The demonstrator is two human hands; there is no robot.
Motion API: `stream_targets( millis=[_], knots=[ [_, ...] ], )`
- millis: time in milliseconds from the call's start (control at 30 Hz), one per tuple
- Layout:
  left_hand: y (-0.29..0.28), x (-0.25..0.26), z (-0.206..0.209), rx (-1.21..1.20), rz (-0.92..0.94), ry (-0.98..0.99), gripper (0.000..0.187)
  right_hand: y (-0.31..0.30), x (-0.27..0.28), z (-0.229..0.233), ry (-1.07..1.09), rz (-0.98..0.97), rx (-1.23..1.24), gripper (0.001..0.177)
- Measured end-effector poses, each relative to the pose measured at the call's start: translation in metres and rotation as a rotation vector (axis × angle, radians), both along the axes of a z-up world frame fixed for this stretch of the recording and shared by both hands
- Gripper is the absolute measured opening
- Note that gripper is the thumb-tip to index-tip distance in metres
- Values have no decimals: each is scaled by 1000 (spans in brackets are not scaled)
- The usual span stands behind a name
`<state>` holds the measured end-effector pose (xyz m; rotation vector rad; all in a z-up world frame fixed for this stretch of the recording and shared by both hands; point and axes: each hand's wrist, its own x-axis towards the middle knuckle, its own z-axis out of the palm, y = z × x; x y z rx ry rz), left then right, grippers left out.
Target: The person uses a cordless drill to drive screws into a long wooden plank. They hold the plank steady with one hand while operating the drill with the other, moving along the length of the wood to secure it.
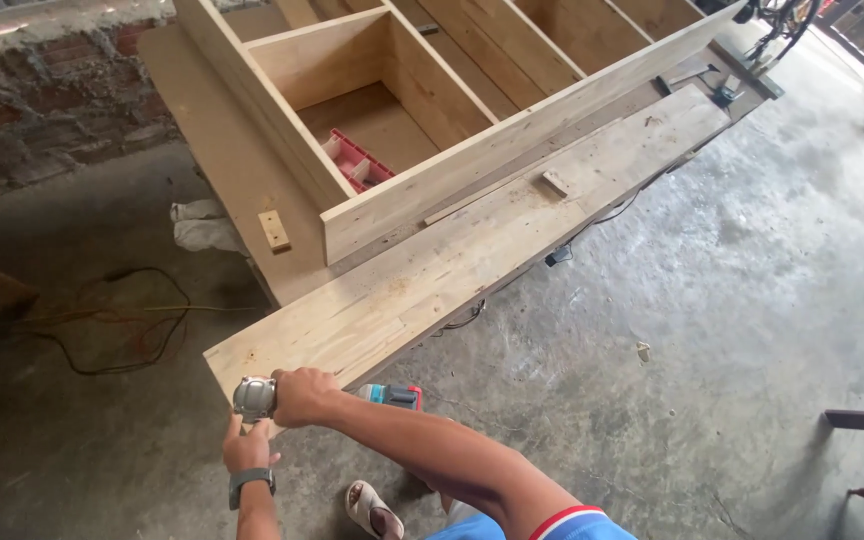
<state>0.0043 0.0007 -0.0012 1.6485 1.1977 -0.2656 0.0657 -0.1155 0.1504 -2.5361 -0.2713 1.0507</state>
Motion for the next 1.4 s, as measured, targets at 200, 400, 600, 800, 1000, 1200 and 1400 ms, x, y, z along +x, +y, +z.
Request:
stream_targets(
  millis=[200,400,600,800,1000,1200,1400],
  knots=[
    [8,1,-23,5,-36,7,73,1,5,-4,-32,84,-21,49],
    [22,-12,-90,249,-197,-228,59,-19,15,104,68,73,59,62],
    [-17,-20,-116,-497,606,-578,44,-121,-5,140,-252,-38,232,76],
    [-63,10,-72,-692,988,-643,84,-295,-43,87,-188,-586,686,69],
    [-58,24,-115,-556,793,-662,100,-505,-62,-40,-423,-858,445,77],
    [-61,35,-152,-483,924,-764,80,-601,-55,-55,-164,-1217,3,34],
    [-111,52,-85,-397,1260,-660,68,-584,-43,-61,-114,-1162,22,41]
  ],
)
